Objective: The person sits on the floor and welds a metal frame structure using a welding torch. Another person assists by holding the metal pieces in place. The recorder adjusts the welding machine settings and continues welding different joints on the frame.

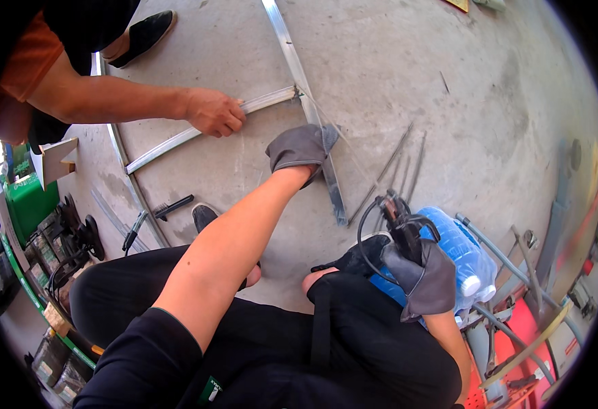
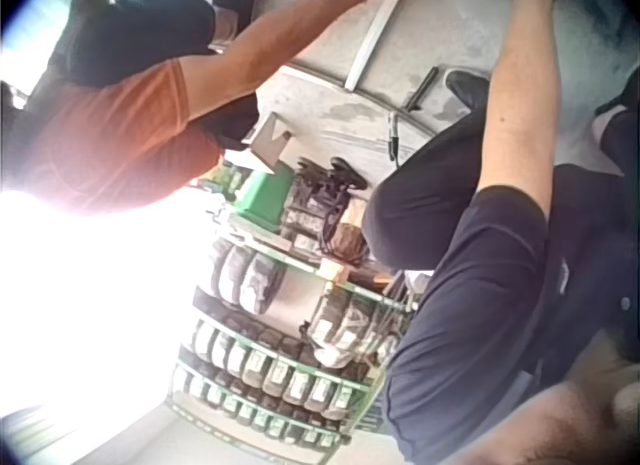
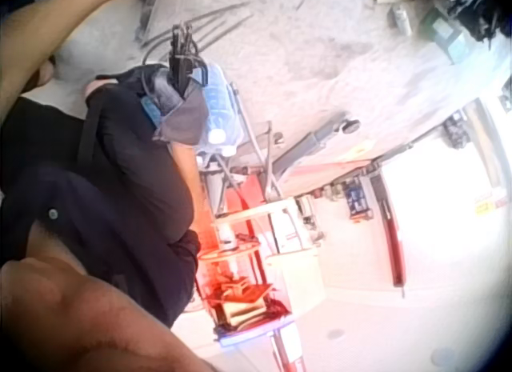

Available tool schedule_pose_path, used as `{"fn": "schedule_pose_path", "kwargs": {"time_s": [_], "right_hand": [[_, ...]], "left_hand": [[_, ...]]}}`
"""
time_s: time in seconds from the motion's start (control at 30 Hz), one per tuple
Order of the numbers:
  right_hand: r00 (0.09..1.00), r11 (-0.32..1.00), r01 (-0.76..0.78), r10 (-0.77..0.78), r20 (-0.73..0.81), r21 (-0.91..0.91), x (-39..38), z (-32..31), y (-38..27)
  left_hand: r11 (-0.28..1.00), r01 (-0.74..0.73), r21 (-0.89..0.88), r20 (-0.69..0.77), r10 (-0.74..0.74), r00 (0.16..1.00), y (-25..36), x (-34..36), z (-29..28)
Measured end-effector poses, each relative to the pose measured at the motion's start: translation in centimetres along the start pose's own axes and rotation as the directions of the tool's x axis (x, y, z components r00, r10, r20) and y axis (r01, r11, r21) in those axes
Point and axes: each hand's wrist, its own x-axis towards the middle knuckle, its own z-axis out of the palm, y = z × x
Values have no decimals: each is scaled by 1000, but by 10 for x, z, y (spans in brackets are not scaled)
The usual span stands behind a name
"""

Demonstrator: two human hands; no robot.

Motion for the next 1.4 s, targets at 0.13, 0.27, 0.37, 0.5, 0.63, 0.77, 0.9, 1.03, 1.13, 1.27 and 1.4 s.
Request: {"fn": "schedule_pose_path", "kwargs": {"time_s": [0.13, 0.27, 0.37, 0.5, 0.63, 0.77, 0.9, 1.03, 1.13, 1.27, 1.4], "right_hand": [[895, 851, -444, 401, 198, 282, 28, -2, -25], [967, 832, -253, 204, 152, 494, 30, -1, -15], [965, 892, -257, 256, 50, 371, 26, -7, -17], [896, 886, -443, 436, 77, 137, 12, -39, -14], [868, 861, -497, 495, 44, 110, 5, -76, -36], [861, 855, -508, 506, 47, 105, 30, -88, -66], [912, 907, -410, 408, 38, 92, 49, -86, -83], [912, 902, -409, 409, 33, 137, 47, -78, -81], [934, 887, -350, 353, 45, 300, 40, -71, -75], [959, 856, -282, 264, 102, 433, 30, -64, -70], [967, 913, -243, 203, 151, 328, 39, -46, -60]], "left_hand": [[1000, 29, -11, 40, -28, 999, 2, -2, -7], [1000, -15, -1, 23, 15, 1000, -3, 1, 0], [1000, 7, 1, 30, -7, 1000, -4, -2, -3], [1000, 5, -21, 40, -5, 999, 2, -3, -10], [1000, 11, -15, 60, -10, 998, -2, 0, -2], [999, -3, -33, 16, 4, 1000, -7, 1, 0], [999, 1, -50, 34, 0, 999, -1, -1, -4], [998, -2, -57, 64, 6, 998, -7, 3, 0], [994, 0, -109, 2, 0, 1000, -12, 0, 11], [996, 20, -82, 75, -14, 997, -7, 8, 3], [994, -18, -111, 34, 21, 999, -9, 4, 6]]}}
